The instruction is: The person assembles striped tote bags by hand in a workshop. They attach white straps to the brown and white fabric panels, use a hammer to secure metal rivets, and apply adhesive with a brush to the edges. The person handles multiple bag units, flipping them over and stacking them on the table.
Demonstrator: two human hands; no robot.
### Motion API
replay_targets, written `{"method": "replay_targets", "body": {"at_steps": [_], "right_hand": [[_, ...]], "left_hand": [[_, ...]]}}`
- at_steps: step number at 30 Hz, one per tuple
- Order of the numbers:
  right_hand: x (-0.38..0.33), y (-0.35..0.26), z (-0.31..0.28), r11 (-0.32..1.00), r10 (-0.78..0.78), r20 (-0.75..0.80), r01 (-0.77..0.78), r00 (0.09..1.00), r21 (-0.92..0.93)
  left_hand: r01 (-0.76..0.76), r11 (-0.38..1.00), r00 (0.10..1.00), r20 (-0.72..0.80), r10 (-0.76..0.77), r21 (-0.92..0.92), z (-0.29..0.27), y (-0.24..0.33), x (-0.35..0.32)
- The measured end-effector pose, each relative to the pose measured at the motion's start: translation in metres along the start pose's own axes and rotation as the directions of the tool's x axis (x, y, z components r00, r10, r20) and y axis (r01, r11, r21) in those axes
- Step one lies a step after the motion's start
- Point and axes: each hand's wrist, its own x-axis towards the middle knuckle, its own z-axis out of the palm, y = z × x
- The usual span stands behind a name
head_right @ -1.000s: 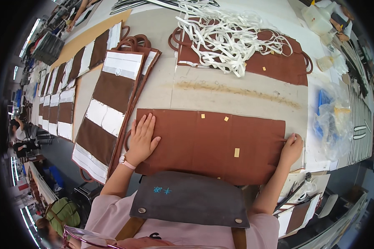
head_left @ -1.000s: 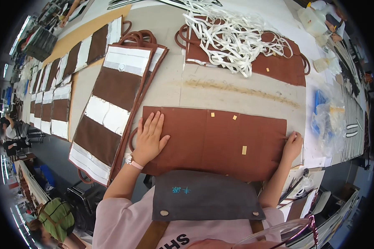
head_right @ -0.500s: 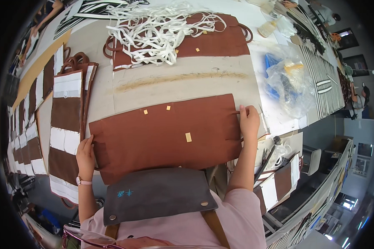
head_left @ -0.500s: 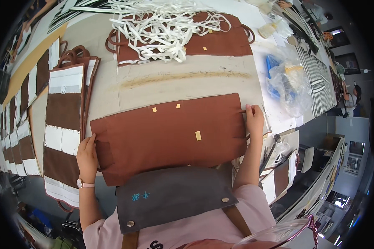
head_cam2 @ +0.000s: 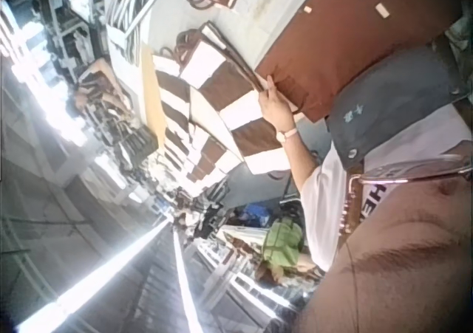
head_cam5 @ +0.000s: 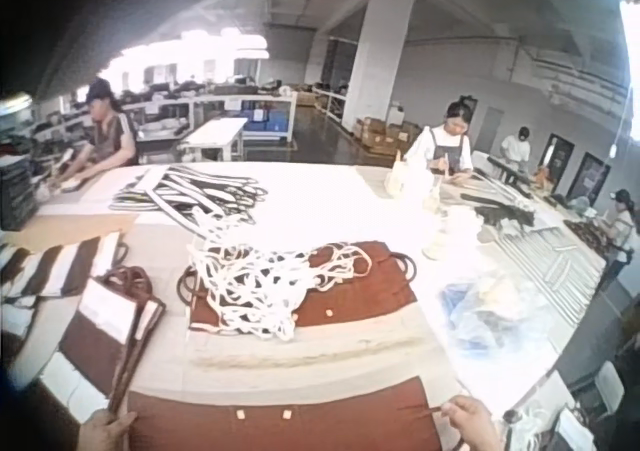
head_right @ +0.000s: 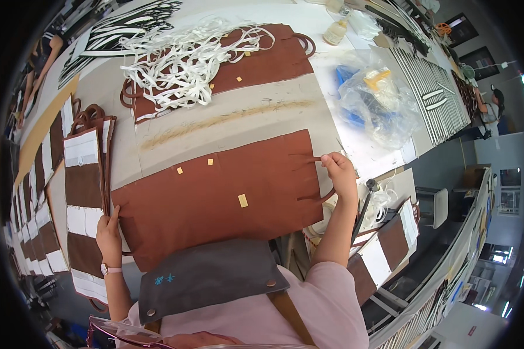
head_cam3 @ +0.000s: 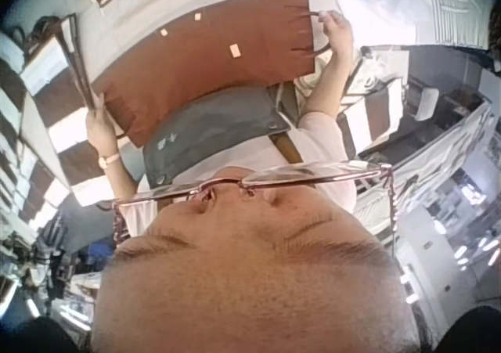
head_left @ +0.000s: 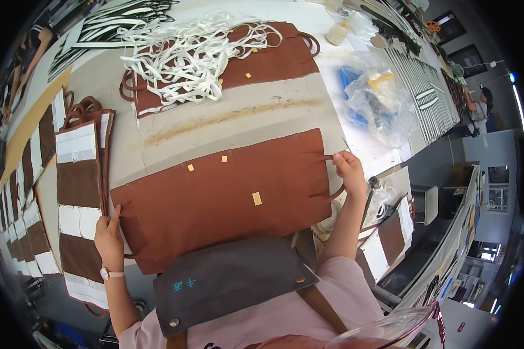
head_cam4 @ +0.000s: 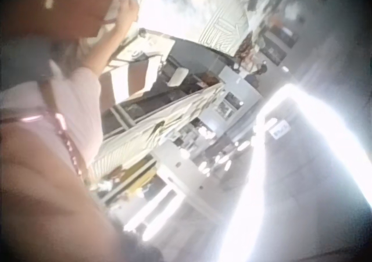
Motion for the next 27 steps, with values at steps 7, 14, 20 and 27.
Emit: {"method": "replay_targets", "body": {"at_steps": [7,14,20,27], "right_hand": [[-0.004,0.005,-0.002,1.000,-0.014,-0.014,0.014,1.000,0.009],[0.004,0.012,0.001,0.990,-0.048,-0.058,0.040,0.997,-0.139],[0.007,-0.010,0.044,0.437,-0.413,-0.043,0.157,0.910,-0.886],[-0.017,-0.031,0.150,0.374,-0.542,0.246,0.493,0.804,-0.786]], "left_hand": [[-0.028,0.999,0.999,-0.037,0.029,0.025,0.001,-0.001,0.001],[-0.036,0.999,0.999,-0.004,0.036,0.036,0.006,-0.002,0.003],[0.035,0.993,0.985,0.164,-0.054,0.114,0.000,0.021,0.014],[-0.456,0.853,0.872,0.067,0.486,-0.252,-0.007,0.182,0.084]]}}
